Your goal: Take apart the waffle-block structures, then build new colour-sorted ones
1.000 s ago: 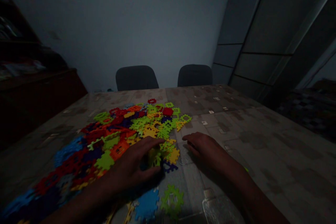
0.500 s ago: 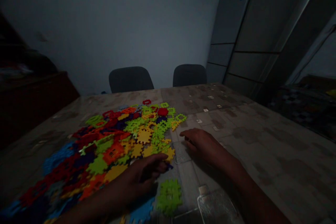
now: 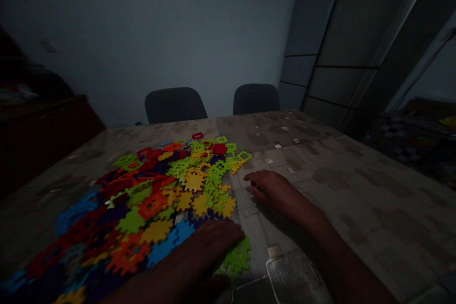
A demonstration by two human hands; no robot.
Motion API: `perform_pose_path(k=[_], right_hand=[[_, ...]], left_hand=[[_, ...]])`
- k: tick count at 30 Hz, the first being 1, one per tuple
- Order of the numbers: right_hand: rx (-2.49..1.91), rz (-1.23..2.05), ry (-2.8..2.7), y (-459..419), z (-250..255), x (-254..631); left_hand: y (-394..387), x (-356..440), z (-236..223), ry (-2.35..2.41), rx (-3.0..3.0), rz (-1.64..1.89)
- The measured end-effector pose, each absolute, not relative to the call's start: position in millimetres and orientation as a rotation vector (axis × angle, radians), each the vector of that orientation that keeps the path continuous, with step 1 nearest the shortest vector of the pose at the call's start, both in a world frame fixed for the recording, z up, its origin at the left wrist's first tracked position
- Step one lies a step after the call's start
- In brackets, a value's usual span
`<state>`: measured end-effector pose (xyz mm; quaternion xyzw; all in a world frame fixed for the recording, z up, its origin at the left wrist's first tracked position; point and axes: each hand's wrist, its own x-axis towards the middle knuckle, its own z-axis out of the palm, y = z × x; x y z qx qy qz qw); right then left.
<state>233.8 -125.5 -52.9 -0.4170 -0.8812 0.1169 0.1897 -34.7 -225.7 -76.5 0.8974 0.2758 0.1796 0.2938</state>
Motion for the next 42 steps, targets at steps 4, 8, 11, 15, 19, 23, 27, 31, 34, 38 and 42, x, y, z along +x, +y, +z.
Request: perform_pose_path(k=[4,8,11,15,19,23,27,31,34,38,42], right_hand=[[-1.196,0.324,-2.473,-126,-51,234],[-1.188,0.32,-2.478,-126,-50,234],[-1.196,0.318,-2.491,-125,-50,235],[-1.185,0.317,-2.499,-125,-49,234],[-1.192,0.323,-2.495,-127,-49,234],[-1.206,0.333,-2.475,-128,-49,234],[-1.211,0.354,-2.47,-129,-47,234],[-1.209,0.364,-2.481,-129,-47,235],[-1.205,0.349,-2.47,-128,-50,236],[-1.205,0.347,-2.475,-127,-52,236],[-1.203,0.352,-2.493,-127,-50,237]], left_hand=[[-226,-24,-82,0.935,2.387,0.413],[-224,-26,-75,0.993,2.383,0.359],[-221,-38,-59,0.924,2.338,0.363],[-216,-50,-39,0.826,2.306,0.345],[-214,-46,-34,0.832,2.331,0.219],[-218,-39,-36,0.846,2.335,0.168],[-221,-35,-42,0.862,2.382,0.166],[-223,-33,-47,0.916,2.42,0.164],[-223,-32,-50,0.984,2.44,0.212],[-225,-29,-50,1.018,2.487,0.238],[-223,-35,-43,1.02,2.488,0.251]])
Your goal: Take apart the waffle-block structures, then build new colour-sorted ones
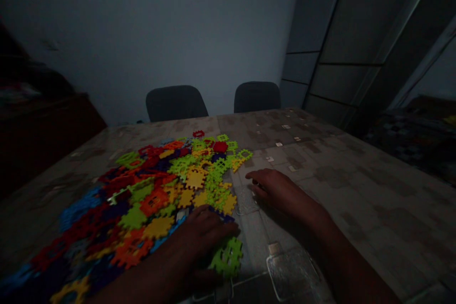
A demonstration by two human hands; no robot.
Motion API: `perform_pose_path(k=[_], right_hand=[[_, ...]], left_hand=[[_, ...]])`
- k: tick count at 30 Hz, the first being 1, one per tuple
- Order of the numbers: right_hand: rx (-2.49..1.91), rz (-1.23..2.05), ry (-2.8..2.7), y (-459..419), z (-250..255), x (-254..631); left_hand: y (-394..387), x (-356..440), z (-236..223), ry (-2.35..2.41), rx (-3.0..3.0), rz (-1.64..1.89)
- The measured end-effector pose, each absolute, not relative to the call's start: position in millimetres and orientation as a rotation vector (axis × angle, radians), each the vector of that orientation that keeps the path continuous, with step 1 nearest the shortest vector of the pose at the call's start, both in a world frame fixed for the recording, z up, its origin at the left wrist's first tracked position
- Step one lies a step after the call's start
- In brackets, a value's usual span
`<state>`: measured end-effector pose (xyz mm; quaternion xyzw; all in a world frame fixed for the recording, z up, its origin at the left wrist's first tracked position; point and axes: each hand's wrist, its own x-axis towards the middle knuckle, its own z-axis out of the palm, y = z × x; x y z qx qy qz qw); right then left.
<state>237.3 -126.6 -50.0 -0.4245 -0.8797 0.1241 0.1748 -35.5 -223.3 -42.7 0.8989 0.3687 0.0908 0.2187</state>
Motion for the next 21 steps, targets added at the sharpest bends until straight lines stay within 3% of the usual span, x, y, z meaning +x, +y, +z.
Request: perform_pose_path(k=[7,21], right_hand=[[-1.19,0.355,-2.457,-125,-53,242],[-1.173,0.378,-2.481,-123,-54,245]], left_hand=[[-205,-67,-30,1.23,2.392,0.523],[-225,-41,-51,0.937,2.359,0.346]])
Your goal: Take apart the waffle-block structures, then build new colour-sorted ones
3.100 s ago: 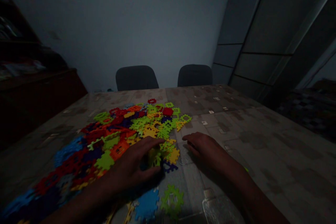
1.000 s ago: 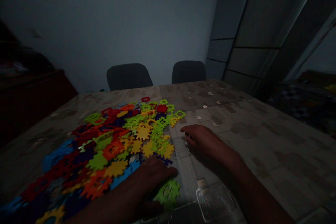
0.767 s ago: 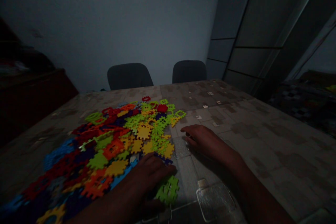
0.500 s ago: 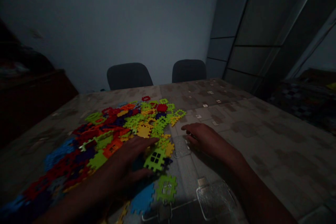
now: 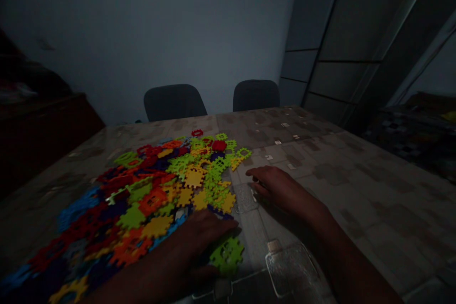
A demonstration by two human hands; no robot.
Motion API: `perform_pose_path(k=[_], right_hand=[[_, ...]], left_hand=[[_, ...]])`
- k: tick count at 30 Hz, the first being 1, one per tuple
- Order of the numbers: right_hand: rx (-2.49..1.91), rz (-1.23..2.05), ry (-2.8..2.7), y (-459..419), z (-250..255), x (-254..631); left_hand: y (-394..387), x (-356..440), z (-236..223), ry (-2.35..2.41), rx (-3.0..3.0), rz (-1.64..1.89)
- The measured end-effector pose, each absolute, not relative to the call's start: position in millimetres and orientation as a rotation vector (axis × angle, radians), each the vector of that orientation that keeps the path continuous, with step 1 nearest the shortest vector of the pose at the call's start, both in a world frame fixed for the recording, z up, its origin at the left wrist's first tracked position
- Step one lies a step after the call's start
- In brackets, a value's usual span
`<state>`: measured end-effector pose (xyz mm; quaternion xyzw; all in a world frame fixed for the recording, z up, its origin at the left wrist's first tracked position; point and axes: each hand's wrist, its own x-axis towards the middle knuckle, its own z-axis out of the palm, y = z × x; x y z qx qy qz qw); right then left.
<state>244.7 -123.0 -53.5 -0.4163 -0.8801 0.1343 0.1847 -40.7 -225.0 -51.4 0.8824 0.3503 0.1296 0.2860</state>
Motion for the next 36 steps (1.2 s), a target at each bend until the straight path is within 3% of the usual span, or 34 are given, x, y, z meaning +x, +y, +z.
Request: perform_pose_path(k=[4,13,19,36], right_hand=[[-1.205,0.366,-2.478,-125,-51,243],[-1.199,0.386,-2.482,-123,-55,245],[-1.182,0.381,-2.477,-123,-56,245],[-0.951,0.462,-2.526,-142,-60,192]], left_hand=[[-224,-44,-52,0.735,2.337,0.412],[-233,-36,-60,1.036,2.355,0.333],[-232,-34,-61,0.955,2.416,0.378],[-226,-17,-75,1.12,2.614,0.009]])
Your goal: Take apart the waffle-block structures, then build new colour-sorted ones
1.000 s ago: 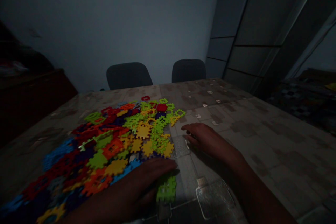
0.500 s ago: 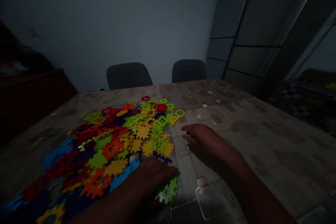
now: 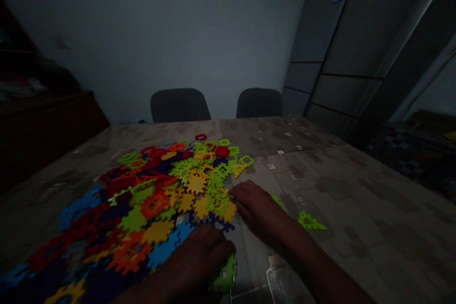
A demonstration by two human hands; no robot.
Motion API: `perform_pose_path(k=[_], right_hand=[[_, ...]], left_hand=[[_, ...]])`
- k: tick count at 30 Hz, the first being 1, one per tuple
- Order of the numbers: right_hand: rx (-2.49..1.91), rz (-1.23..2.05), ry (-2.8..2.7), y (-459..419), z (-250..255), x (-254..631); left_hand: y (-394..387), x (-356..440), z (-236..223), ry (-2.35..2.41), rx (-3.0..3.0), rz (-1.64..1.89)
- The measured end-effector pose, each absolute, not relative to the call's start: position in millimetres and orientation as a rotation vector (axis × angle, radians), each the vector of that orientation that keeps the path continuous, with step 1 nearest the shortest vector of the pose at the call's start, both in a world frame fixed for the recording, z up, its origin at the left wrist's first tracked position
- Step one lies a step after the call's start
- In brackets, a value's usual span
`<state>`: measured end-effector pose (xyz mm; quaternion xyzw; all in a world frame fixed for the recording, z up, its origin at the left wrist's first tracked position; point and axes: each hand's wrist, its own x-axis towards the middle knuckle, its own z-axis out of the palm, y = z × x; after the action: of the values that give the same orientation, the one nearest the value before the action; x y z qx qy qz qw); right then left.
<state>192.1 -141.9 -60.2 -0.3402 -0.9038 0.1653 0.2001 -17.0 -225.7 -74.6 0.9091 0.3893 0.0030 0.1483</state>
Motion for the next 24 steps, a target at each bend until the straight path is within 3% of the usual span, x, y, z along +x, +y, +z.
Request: perform_pose_path(k=[12,19,24], right_hand=[[-1.041,0.284,-2.601,-149,-78,152],[-0.969,-0.016,-2.672,-135,-82,156],[-1.0,0.097,-2.59,-120,-74,184]], left_hand=[[-229,-15,-94,1.139,2.811,0.051],[-229,-18,-103,1.147,2.86,0.178],[-229,-17,-97,1.148,2.845,0.166]])
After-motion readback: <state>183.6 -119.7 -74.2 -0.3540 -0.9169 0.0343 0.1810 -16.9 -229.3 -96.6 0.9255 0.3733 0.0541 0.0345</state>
